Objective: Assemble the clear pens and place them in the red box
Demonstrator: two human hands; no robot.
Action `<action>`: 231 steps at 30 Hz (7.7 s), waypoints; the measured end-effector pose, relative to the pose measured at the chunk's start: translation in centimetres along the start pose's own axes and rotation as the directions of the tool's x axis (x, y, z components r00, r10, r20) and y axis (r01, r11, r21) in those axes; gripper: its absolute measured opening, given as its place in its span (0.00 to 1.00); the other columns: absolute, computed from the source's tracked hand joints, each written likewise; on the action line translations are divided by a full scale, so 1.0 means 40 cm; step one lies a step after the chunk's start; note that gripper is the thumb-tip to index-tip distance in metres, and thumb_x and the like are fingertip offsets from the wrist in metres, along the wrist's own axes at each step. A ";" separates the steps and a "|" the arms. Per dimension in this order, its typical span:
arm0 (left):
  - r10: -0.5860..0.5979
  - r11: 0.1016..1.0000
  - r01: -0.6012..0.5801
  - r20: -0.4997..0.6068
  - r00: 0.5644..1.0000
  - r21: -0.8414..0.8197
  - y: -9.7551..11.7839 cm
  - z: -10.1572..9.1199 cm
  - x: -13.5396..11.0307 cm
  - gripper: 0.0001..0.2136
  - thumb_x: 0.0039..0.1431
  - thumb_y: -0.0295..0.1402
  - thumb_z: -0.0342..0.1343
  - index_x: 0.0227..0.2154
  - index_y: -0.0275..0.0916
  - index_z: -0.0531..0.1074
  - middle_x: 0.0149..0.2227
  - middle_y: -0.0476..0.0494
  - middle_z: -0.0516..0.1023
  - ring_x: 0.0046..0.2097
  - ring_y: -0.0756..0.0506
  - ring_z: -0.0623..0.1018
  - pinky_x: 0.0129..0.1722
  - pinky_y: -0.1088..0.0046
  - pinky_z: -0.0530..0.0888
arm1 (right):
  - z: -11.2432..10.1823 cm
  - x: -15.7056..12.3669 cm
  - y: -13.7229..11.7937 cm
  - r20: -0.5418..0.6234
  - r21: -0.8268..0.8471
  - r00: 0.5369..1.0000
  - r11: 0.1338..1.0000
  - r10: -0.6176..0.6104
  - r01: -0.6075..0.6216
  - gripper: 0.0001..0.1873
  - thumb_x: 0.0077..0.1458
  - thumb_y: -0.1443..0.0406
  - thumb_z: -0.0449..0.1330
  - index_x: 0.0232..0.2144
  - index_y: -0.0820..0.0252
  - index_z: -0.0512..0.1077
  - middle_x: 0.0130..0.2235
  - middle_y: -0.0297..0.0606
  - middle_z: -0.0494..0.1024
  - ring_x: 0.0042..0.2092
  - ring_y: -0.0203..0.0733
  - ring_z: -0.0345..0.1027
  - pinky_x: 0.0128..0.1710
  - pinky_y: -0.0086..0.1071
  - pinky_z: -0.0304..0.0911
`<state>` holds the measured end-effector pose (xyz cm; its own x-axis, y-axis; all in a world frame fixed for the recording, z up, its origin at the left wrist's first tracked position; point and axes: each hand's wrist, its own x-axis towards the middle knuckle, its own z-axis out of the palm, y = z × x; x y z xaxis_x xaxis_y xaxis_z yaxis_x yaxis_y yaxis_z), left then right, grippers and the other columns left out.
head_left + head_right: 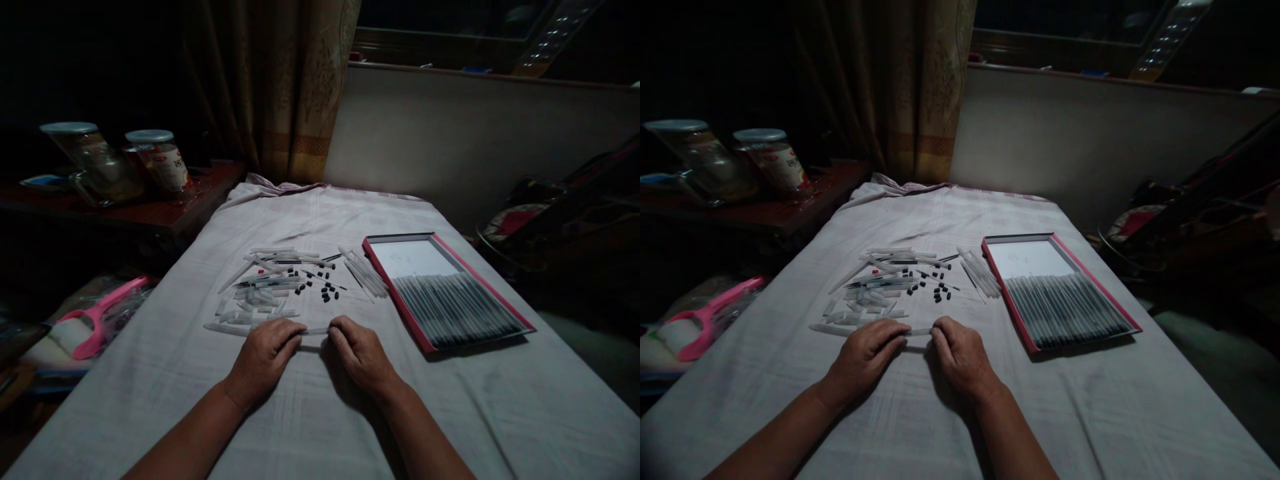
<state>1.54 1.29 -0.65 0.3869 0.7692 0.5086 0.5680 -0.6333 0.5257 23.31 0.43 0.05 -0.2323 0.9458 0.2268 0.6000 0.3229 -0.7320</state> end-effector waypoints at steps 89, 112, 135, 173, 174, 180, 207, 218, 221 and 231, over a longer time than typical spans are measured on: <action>-0.487 0.781 0.462 0.054 0.872 -0.419 0.086 0.030 -0.022 0.08 0.58 0.35 0.55 0.35 0.40 0.77 0.34 0.45 0.78 0.37 0.47 0.77 0.38 0.72 0.73 | -0.072 -0.086 -0.008 0.028 0.713 0.808 0.554 0.589 -0.429 0.26 0.40 0.48 0.71 0.36 0.59 0.74 0.25 0.35 0.76 0.21 0.32 0.63 0.17 0.23 0.57; -0.539 0.790 0.507 0.003 0.842 -0.345 0.064 0.023 -0.020 0.08 0.58 0.35 0.56 0.36 0.40 0.77 0.28 0.48 0.79 0.28 0.49 0.78 0.29 0.75 0.75 | -0.109 -0.089 0.045 0.059 0.244 0.938 0.906 0.341 -0.345 0.18 0.54 0.54 0.59 0.34 0.62 0.81 0.27 0.40 0.80 0.29 0.42 0.72 0.30 0.31 0.68; -0.257 0.851 0.156 0.139 0.956 0.502 0.010 -0.021 0.095 0.04 0.61 0.29 0.54 0.36 0.38 0.73 0.42 0.38 0.78 0.48 0.37 0.73 0.49 0.55 0.65 | -0.080 -0.088 0.036 -0.058 0.387 0.899 0.840 0.434 -0.380 0.23 0.48 0.50 0.64 0.37 0.63 0.81 0.25 0.41 0.79 0.27 0.44 0.72 0.23 0.32 0.66; -0.290 0.903 0.345 0.230 0.929 -0.254 0.058 -0.007 -0.041 0.08 0.59 0.35 0.56 0.35 0.43 0.80 0.31 0.44 0.82 0.33 0.46 0.80 0.39 0.71 0.76 | -0.066 -0.093 -0.004 0.281 0.015 0.959 0.999 0.030 -0.036 0.15 0.64 0.61 0.53 0.36 0.56 0.80 0.30 0.37 0.80 0.33 0.39 0.72 0.35 0.30 0.62; -0.295 0.899 0.351 0.231 0.927 -0.260 0.058 -0.006 -0.039 0.08 0.59 0.35 0.56 0.35 0.44 0.80 0.31 0.45 0.82 0.33 0.46 0.80 0.39 0.71 0.76 | -0.063 -0.093 -0.006 0.273 0.015 0.961 0.999 0.035 -0.041 0.15 0.64 0.61 0.53 0.36 0.56 0.80 0.31 0.38 0.80 0.33 0.40 0.72 0.35 0.30 0.62; -0.459 0.782 0.507 0.215 0.862 -0.362 0.054 0.004 -0.021 0.14 0.57 0.37 0.56 0.45 0.42 0.76 0.39 0.43 0.82 0.40 0.44 0.80 0.41 0.68 0.77 | -0.067 -0.092 -0.018 0.162 0.030 0.984 0.997 0.072 -0.078 0.13 0.61 0.63 0.54 0.39 0.57 0.79 0.35 0.39 0.82 0.36 0.42 0.75 0.38 0.32 0.66; -0.620 0.100 0.636 0.452 0.642 -0.765 0.014 -0.033 0.011 0.25 0.43 0.47 0.70 0.41 0.38 0.75 0.31 0.49 0.77 0.21 0.55 0.72 0.16 0.82 0.69 | -0.158 0.030 0.090 -0.363 -0.502 0.920 0.863 -0.147 -0.060 0.13 0.58 0.66 0.55 0.38 0.58 0.80 0.40 0.42 0.80 0.40 0.43 0.73 0.41 0.33 0.65; -0.640 -0.044 0.530 0.431 0.636 -0.847 -0.039 -0.090 0.027 0.17 0.42 0.33 0.73 0.37 0.36 0.79 0.33 0.45 0.78 0.30 0.52 0.77 0.23 0.82 0.75 | -0.016 0.196 0.085 -0.213 -0.558 0.941 0.758 0.262 -0.337 0.11 0.60 0.66 0.54 0.36 0.58 0.78 0.42 0.48 0.79 0.41 0.52 0.73 0.35 0.39 0.62; -0.660 0.027 0.535 0.387 0.644 -0.844 -0.045 -0.091 0.025 0.18 0.42 0.36 0.72 0.38 0.36 0.78 0.33 0.45 0.78 0.29 0.51 0.77 0.23 0.81 0.74 | -0.013 0.181 0.109 -0.306 -0.441 0.928 0.832 0.212 -0.335 0.10 0.58 0.67 0.54 0.35 0.57 0.76 0.38 0.47 0.79 0.38 0.50 0.73 0.35 0.39 0.62; -0.454 0.890 0.442 -0.321 0.831 -0.113 -0.115 -0.116 -0.002 0.13 0.58 0.44 0.56 0.33 0.40 0.78 0.35 0.44 0.82 0.40 0.43 0.79 0.43 0.67 0.74 | -0.006 0.070 0.090 -0.422 0.667 0.718 0.726 0.554 -0.168 0.16 0.41 0.55 0.67 0.31 0.59 0.75 0.23 0.30 0.71 0.24 0.33 0.62 0.22 0.27 0.58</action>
<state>-4.46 3.74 0.05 -0.1693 0.8995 0.4028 0.5943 -0.2329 0.7698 25.02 4.24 -1.78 0.4885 0.8721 0.0288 -0.0360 0.0532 -0.9979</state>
